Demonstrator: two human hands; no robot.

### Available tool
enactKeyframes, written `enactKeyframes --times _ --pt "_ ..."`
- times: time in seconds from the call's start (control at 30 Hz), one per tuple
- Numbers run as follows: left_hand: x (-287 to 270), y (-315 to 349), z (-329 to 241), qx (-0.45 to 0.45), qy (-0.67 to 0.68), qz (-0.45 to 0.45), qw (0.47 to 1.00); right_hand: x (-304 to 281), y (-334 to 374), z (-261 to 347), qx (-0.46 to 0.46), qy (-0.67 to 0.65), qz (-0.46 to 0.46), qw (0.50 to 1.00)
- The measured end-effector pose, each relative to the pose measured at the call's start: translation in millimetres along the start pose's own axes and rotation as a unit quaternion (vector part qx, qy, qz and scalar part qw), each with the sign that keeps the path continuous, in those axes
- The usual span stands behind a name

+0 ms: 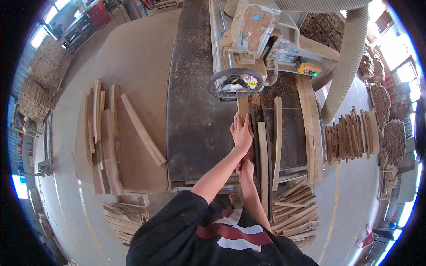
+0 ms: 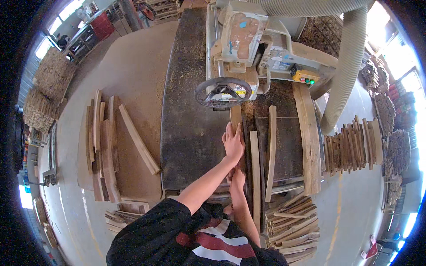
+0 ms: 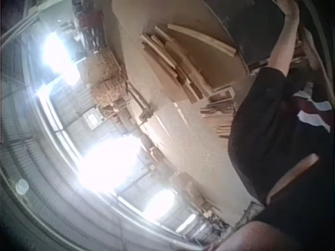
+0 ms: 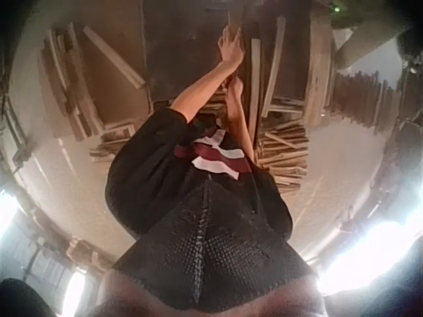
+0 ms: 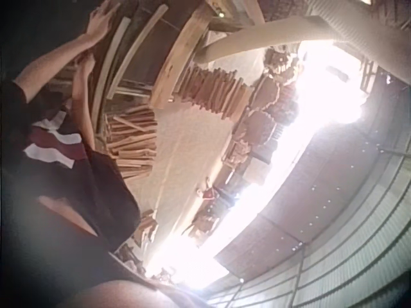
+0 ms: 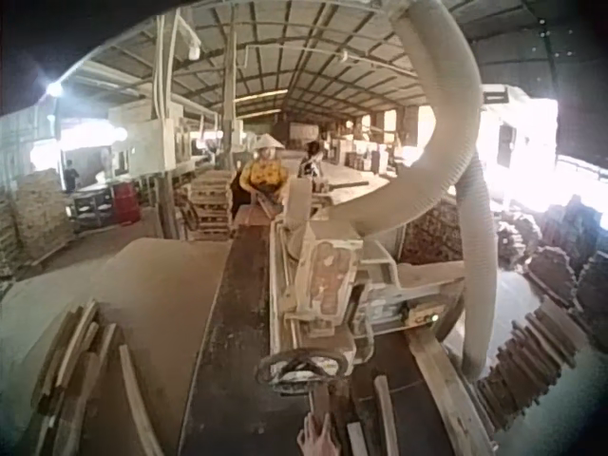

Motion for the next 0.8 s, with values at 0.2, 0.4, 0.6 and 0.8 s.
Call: enactKeyframes --times 0.2,0.4,0.6,0.8 --pt "2.5 -52.4 35.1 -0.019 0.176 0.06 0.982 21.2 -13.6 19.7 -0.041 -0.037 -0.079 0.995" --pt "-194.2 -51.0 193.5 -0.055 0.037 -0.184 0.981 54.5 -35.3 49.8 -0.065 -0.008 -0.027 0.997" --pt "-301.3 34.0 340.9 -0.289 -0.038 -0.145 0.945 77.1 -73.6 71.8 -0.026 0.0 0.02 0.999" --pt "-306.0 67.8 353.4 -0.316 -0.031 -0.161 0.934 114.7 -42.2 77.0 -0.104 0.029 0.09 0.99"
Point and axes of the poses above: each hand's wrist, its own y-axis away from the middle knuckle, its own x-axis out of the palm, z = x × y, the point moved 10 cm from there along -y, towards the middle knuckle, and after that the axes turned 2 degrees about -x, right-handed, at the moved point
